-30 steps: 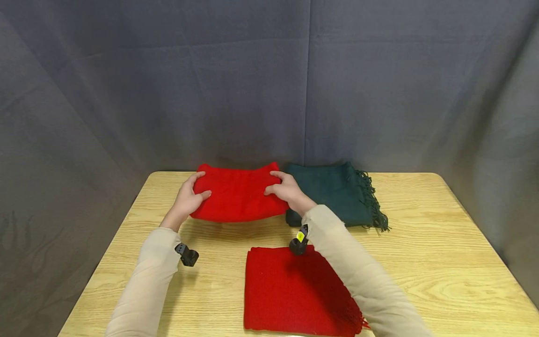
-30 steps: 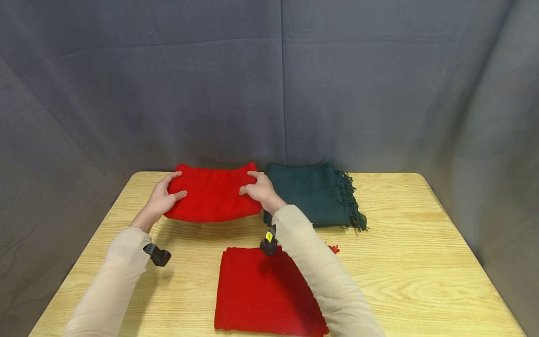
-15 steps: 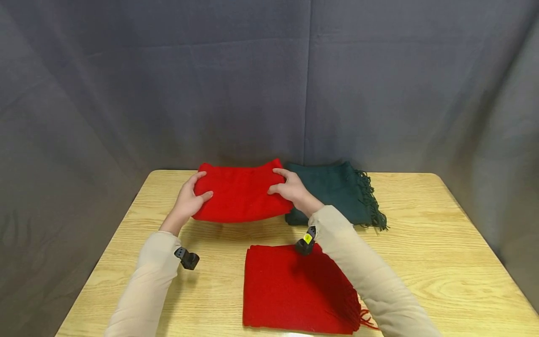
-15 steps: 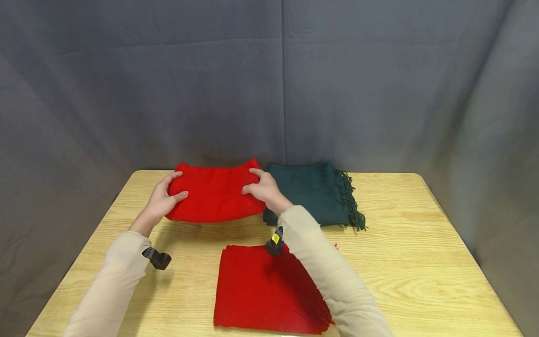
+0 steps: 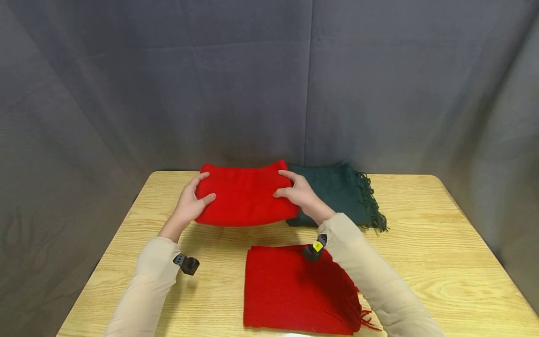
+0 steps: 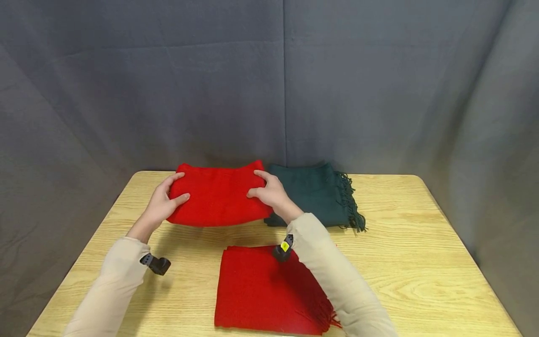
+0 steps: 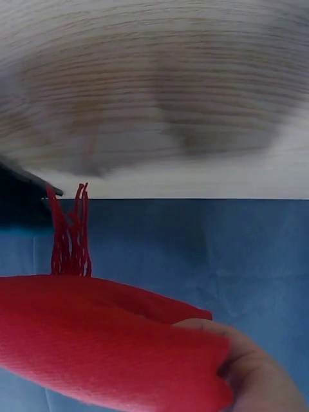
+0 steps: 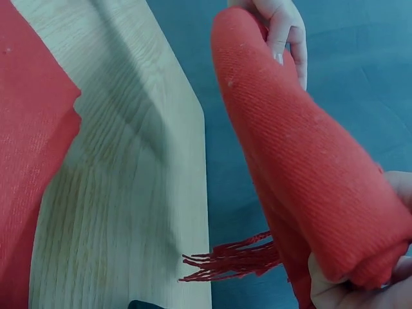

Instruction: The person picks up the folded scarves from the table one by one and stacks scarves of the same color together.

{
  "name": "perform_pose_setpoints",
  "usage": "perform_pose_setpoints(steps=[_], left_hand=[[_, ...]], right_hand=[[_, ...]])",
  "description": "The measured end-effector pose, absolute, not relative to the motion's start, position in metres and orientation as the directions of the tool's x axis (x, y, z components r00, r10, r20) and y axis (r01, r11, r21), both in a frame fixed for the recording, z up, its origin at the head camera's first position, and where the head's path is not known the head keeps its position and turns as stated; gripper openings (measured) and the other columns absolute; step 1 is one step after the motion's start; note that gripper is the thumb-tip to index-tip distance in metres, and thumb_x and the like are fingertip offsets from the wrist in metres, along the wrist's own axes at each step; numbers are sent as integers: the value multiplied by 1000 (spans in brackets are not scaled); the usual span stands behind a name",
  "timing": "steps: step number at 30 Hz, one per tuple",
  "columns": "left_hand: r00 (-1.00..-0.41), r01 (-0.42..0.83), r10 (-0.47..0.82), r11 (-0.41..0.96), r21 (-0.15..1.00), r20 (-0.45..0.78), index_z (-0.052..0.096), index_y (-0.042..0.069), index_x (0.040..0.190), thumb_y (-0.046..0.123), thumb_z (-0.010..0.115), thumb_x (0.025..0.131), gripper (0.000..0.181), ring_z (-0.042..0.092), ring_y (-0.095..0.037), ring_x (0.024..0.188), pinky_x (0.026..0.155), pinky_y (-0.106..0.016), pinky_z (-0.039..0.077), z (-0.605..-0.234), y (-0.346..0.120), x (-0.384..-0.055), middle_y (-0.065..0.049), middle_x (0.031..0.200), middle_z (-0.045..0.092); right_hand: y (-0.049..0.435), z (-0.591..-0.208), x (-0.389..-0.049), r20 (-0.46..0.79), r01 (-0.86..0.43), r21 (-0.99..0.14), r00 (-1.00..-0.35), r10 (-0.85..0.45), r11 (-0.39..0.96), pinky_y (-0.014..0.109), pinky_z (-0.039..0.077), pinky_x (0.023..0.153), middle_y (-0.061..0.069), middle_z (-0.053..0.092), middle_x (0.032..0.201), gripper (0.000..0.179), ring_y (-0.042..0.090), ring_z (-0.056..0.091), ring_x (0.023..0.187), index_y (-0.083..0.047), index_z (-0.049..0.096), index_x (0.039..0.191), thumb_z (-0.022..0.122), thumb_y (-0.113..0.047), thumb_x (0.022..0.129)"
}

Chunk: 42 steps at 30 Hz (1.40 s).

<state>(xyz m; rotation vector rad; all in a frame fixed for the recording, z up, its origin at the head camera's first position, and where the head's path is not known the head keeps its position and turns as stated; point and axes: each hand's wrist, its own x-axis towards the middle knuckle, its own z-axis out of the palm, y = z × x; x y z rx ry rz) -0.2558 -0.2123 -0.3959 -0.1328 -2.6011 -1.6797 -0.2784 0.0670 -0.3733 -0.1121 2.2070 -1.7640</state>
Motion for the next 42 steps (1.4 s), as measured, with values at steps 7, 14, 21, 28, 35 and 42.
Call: perform_pose_setpoints(steps=[7, 14, 21, 28, 35, 42], left_hand=[[-991, 134, 65, 395, 909, 118, 31, 2, 138, -1, 57, 85, 59, 48, -35, 106, 83, -41, 46, -392, -208, -252, -23, 124, 44], [-985, 165, 101, 351, 922, 138, 31, 1, 138, -3, 56, 85, 59, 49, -34, 105, 77, -26, 47, -390, -206, -246, -24, 122, 45], [-983, 170, 123, 348, 922, 135, 31, 2, 137, -3, 56, 85, 59, 50, -33, 103, 74, -22, 48, -389, -206, -239, -23, 123, 45], [-979, 190, 134, 323, 927, 154, 32, 1, 137, -5, 56, 84, 58, 51, -32, 101, 73, -22, 49, -386, -202, -231, -23, 121, 46], [-979, 188, 133, 292, 938, 155, 33, 1, 136, -7, 55, 84, 58, 51, -32, 101, 72, -21, 49, -383, -199, -226, -23, 120, 47], [-979, 184, 140, 270, 945, 151, 33, 2, 137, -6, 56, 84, 58, 52, -29, 99, 73, -21, 49, -382, -196, -219, -22, 120, 48]], right_hand=[[74, -368, -275, -170, 105, -965, -948, -270, 239, 34, 50, 76, 12, 52, 119, 68, 26, 56, 91, -11, 35, 139, 65, -6, 79], [81, -366, -270, -147, 72, -963, -948, -283, 259, 33, 50, 75, 14, 52, 119, 67, 25, 55, 90, -10, 35, 139, 64, -5, 79], [84, -364, -265, -141, 63, -963, -946, -290, 263, 32, 49, 76, 13, 52, 119, 67, 25, 55, 89, -10, 36, 139, 65, -5, 79], [90, -362, -259, -133, 50, -962, -945, -299, 269, 33, 50, 75, 13, 51, 121, 66, 27, 54, 93, -11, 37, 138, 65, -6, 78], [96, -358, -250, -109, 17, -961, -942, -318, 277, 30, 49, 74, 14, 51, 120, 66, 24, 54, 88, -9, 36, 139, 64, -6, 79], [102, -357, -244, -104, 10, -963, -937, -334, 271, 31, 51, 72, 15, 55, 114, 67, 22, 58, 81, -10, 36, 139, 64, -6, 79]])
